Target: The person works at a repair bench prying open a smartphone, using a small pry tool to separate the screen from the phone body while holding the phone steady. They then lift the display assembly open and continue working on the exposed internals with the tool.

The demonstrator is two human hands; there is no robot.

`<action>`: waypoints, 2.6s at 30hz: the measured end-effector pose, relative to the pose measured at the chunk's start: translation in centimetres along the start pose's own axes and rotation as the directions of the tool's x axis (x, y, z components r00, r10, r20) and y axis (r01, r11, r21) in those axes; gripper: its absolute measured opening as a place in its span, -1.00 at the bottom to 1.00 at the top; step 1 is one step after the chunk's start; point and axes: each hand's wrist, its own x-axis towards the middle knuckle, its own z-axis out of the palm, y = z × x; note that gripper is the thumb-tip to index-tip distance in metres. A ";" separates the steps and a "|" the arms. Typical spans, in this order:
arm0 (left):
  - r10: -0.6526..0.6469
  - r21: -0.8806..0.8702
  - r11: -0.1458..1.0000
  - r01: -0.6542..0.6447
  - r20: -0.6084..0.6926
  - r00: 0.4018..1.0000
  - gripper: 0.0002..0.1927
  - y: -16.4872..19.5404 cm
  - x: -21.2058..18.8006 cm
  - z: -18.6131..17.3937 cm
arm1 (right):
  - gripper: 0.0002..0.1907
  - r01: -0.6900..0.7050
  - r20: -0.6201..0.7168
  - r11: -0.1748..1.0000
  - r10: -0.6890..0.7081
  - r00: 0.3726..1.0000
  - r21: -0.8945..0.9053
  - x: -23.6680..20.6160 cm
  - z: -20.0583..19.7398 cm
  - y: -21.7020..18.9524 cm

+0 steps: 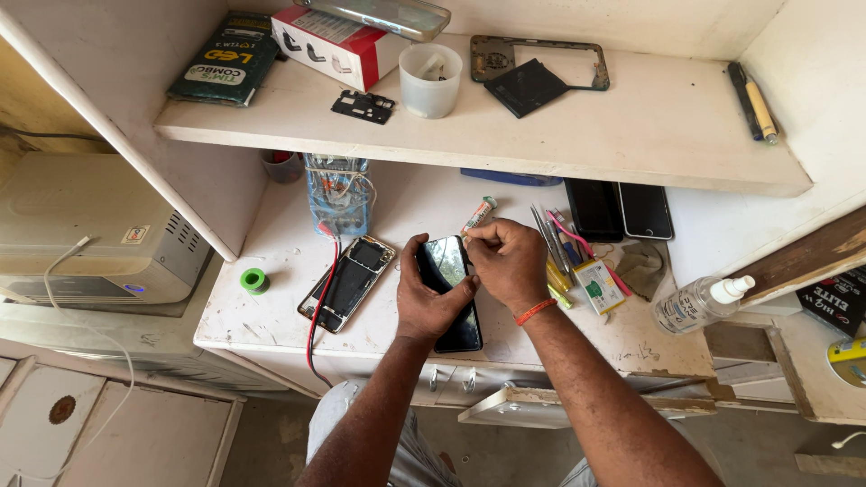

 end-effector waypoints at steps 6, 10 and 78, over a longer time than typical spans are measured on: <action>-0.033 -0.026 0.999 0.034 0.018 0.999 0.03 0.1 -0.2 0.1 | -0.94 -0.020 0.024 0.999 0.021 1.000 -0.033 0.4 -0.4 -0.5; 0.019 0.042 0.999 -0.019 0.004 1.000 0.03 0.2 -0.1 0.2 | -0.94 0.367 0.115 0.892 -0.348 0.930 -0.263 0.3 -1.3 -1.1; 0.016 -0.290 0.957 -0.004 0.039 0.999 -0.16 -1.3 0.6 -0.4 | -0.66 0.060 0.338 0.986 -0.004 0.941 -0.155 -0.4 -1.9 1.7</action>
